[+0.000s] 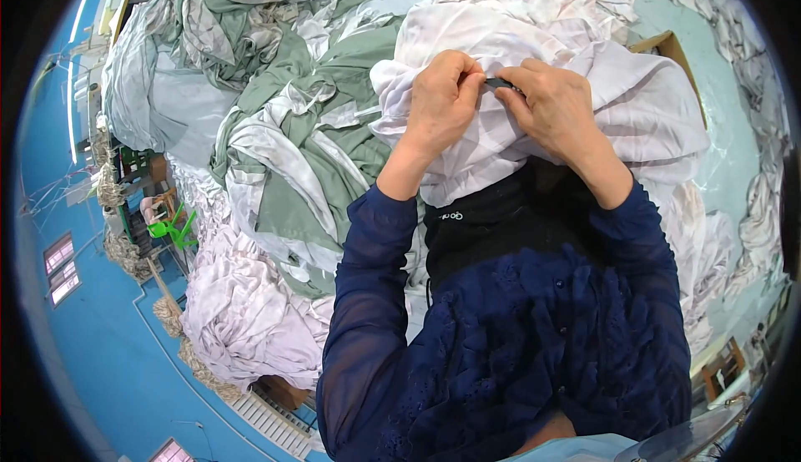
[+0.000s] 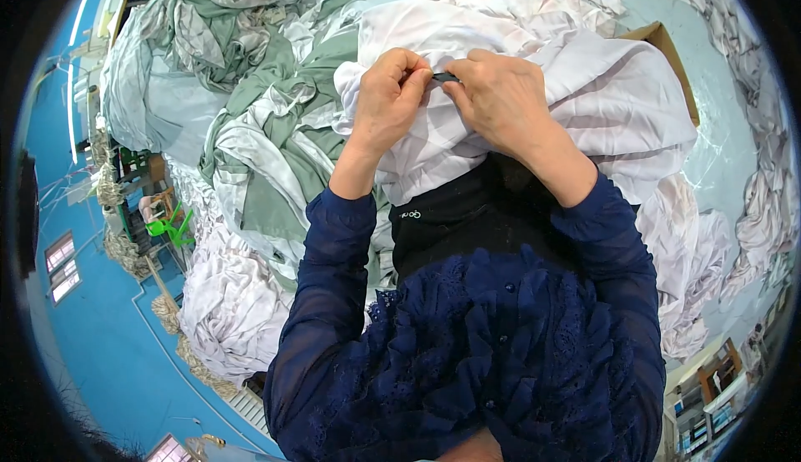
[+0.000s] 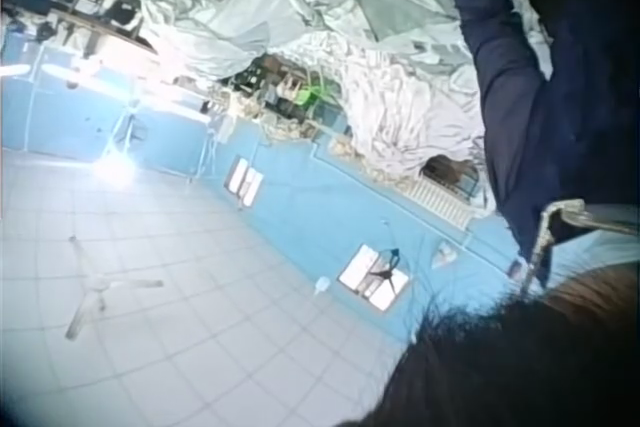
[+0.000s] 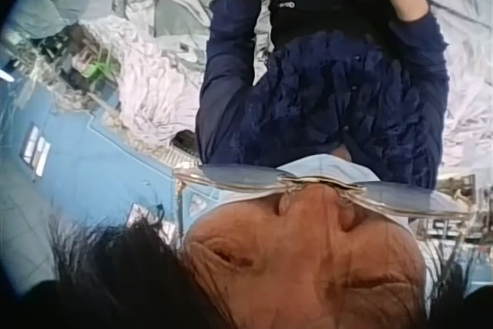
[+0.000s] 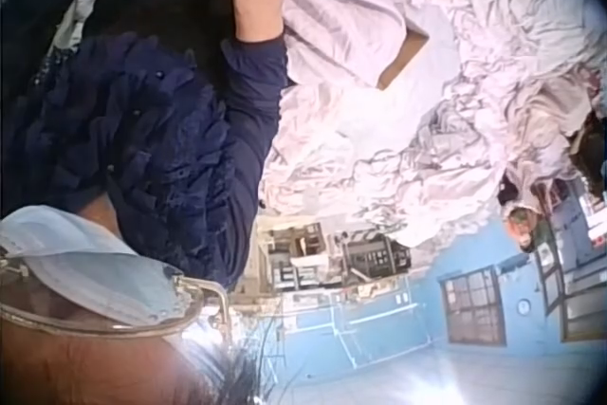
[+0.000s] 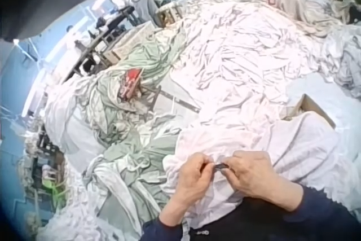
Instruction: Use tweezers to remove loose threads and debris from pillowcases in a textile factory.
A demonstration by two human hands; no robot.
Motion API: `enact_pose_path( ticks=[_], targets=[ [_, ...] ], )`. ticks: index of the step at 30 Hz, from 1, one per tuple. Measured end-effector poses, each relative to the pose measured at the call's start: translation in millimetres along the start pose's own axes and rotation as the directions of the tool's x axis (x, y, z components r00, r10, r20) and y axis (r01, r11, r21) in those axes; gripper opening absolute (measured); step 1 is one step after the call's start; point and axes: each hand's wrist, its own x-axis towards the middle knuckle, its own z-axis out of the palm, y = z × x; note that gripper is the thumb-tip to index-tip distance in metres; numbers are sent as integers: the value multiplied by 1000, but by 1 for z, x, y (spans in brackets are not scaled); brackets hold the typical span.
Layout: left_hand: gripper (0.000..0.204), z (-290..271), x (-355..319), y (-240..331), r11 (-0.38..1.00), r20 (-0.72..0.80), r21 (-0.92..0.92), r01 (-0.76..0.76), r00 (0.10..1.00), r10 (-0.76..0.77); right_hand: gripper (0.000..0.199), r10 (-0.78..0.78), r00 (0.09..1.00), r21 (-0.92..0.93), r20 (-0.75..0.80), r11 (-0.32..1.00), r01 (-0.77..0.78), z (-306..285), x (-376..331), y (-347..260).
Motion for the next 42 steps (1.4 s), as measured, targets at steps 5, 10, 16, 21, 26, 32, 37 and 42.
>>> enact_pose_path(
  ticks=[5,10,16,21,26,32,37,42],
  targets=[
    [5,0,0,-2,1000,2,4,-13,1000,13,19,0,1000,0,-14,1000,0,0,-1,1],
    [9,-13,-2,6,894,10,-397,206,975,-220,22,46,998,92,-44,995,-42,-3,-2,11],
    [9,-71,-5,7,939,-441,-335,78,868,-230,23,170,984,278,-49,949,-150,-2,-8,28],
    [5,-79,-21,-13,872,-400,489,8,891,216,24,190,982,343,12,921,-183,-1,-1,33],
    [18,-49,-28,17,974,-281,225,-9,957,73,24,151,988,406,42,900,-155,5,1,26],
    [25,-41,-21,13,937,-204,350,-9,975,86,26,171,965,624,198,738,-259,25,6,2],
    [13,-38,-19,4,956,-26,-167,240,968,-248,18,245,946,646,213,690,-325,48,16,-7],
    [11,-31,-22,5,939,-57,-221,264,958,-283,13,235,943,662,236,671,-333,47,18,-9]
  ],
)
